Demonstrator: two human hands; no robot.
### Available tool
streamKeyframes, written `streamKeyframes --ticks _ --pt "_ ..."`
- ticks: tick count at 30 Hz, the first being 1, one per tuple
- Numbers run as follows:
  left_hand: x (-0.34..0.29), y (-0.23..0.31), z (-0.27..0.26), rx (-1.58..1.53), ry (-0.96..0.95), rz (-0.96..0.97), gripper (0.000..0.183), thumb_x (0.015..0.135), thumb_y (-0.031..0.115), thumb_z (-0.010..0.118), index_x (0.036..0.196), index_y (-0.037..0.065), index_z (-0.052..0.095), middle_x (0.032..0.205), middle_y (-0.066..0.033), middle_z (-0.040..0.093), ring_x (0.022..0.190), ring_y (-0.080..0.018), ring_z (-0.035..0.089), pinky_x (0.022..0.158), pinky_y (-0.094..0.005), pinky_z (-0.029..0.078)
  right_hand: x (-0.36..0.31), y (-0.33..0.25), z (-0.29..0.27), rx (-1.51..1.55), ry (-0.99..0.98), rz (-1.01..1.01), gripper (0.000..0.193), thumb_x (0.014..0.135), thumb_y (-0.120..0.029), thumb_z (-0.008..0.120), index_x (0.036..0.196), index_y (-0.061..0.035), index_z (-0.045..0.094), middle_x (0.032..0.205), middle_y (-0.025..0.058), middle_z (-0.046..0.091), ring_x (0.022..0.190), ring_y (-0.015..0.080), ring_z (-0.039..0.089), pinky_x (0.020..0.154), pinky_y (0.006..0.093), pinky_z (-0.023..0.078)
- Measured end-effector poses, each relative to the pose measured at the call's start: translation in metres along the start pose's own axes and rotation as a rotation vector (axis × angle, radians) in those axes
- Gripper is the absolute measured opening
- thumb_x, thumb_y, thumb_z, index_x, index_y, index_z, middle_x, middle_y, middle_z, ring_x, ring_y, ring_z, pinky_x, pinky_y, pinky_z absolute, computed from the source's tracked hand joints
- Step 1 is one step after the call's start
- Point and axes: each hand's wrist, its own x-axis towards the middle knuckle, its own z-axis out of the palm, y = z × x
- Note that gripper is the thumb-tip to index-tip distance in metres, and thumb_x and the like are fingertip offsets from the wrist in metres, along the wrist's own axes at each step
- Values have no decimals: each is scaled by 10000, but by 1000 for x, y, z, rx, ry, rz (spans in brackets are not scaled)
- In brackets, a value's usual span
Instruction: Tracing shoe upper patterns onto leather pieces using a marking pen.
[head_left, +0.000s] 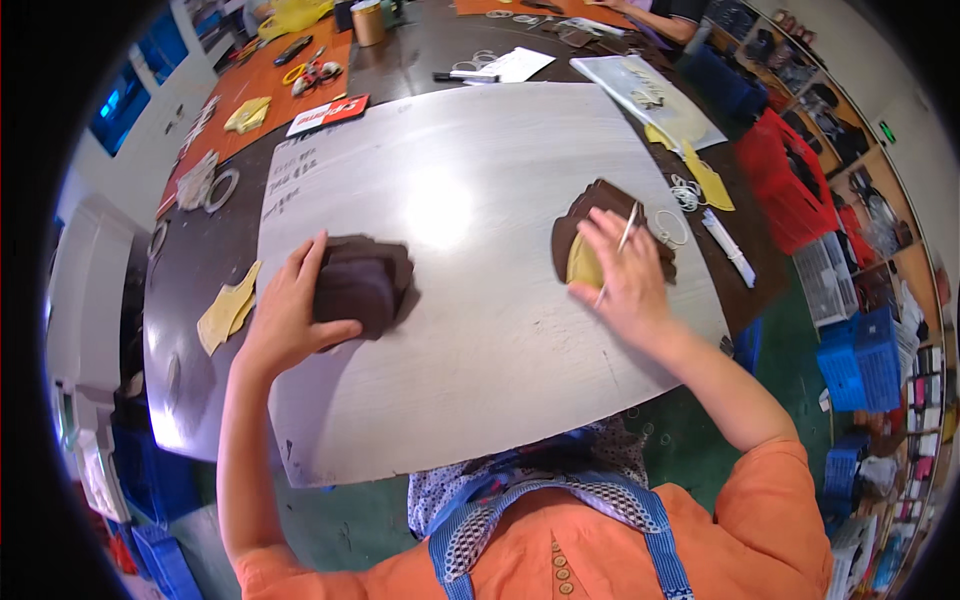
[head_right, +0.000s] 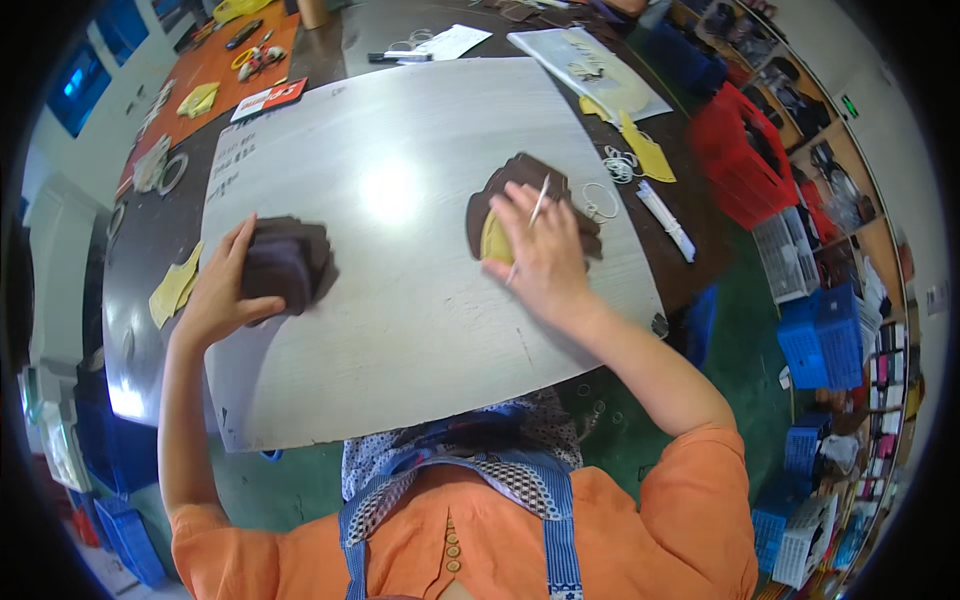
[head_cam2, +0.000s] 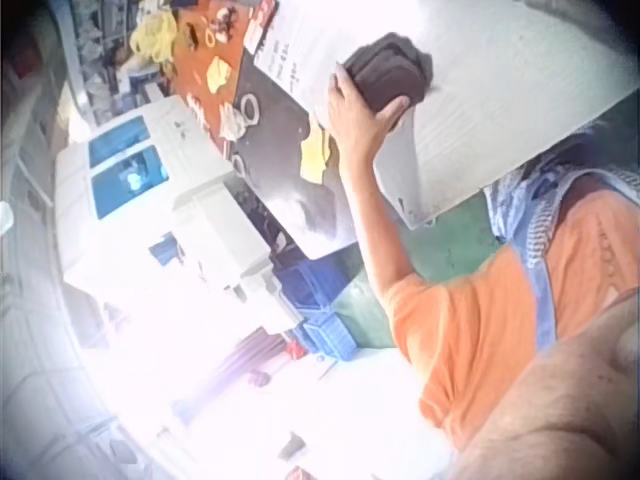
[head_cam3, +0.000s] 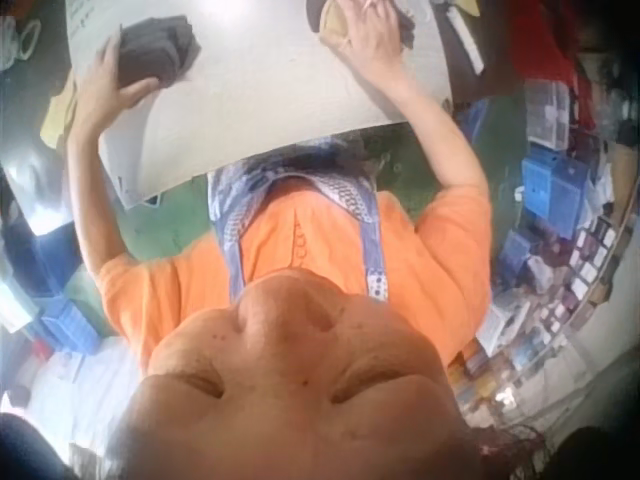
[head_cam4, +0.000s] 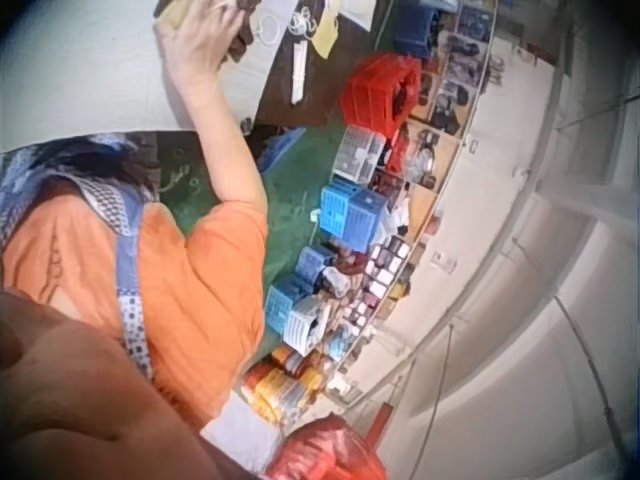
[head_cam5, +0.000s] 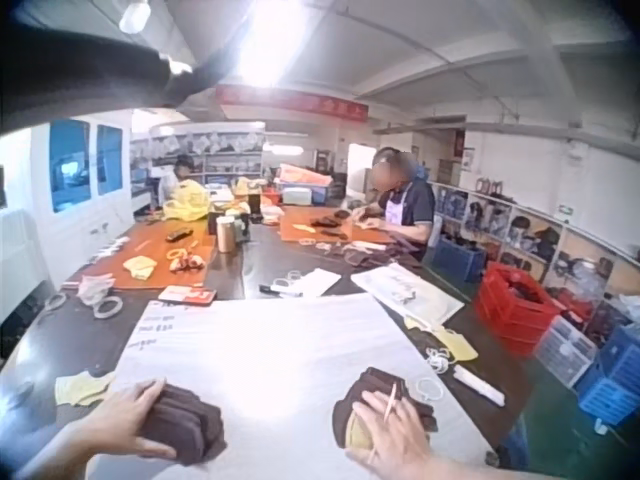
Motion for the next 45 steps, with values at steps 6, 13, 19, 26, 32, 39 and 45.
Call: streamKeyframes --ticks 6,13,19,26,32,39,45 --pt "0 3 9 72 97 -49 1246 674 364 961 1701 205 273 1706 -172 320 1516 -451 364 1259 -521 325 35 67 -7 63 -30 51 950 792 -262 918 1593 -114 430 1422 193 631 1345 374 576 1169 500 418" --pt "-10 23 48 215 244 82 963 911 421 783 1704 227 274 1736 -160 268 1613 -391 221 1297 -566 209 51 70 1 10 181 -19 781 770 -105 914 1480 -153 592 1334 151 683 1205 345 654 1075 470 470" --pt "-1 34 65 172 432 -138 862 1009 493 647 1702 159 259 1725 -200 271 1607 -414 219 1287 -588 190 65 69 -6 150 239 161 550 838 -89 869 1344 -104 654 1238 164 705 1156 377 669 999 427 523" --pt "-93 90 66 47 216 33 672 883 326 778 1478 80 588 1498 -186 506 1445 -388 453 1243 -579 293 54 47 -51 341 455 210 191 998 -135 709 1161 -38 683 1113 103 725 1072 232 685 975 347 518" --pt "-111 153 68 -330 274 190 914 827 469 848 1563 58 495 1568 -194 478 1471 -402 463 1224 -653 273 11 -88 -83 1431 123 283 82 940 -27 584 1006 -71 564 1014 79 654 966 172 622 1038 384 487" --pt "-87 168 81 -498 629 433 538 789 187 765 1307 49 730 1214 -118 739 1016 -273 719 841 -377 598 -22 -121 -75 1166 -96 294 196 871 7 588 1053 -56 622 1213 142 635 1162 229 596 1192 431 375" --pt "-95 166 80 -188 644 438 445 773 188 774 1215 135 790 1238 -63 737 1047 -252 716 869 -388 592 -32 -116 -77 1441 -463 525 444 1009 -140 750 1386 20 578 1075 47 692 851 68 645 671 203 512"
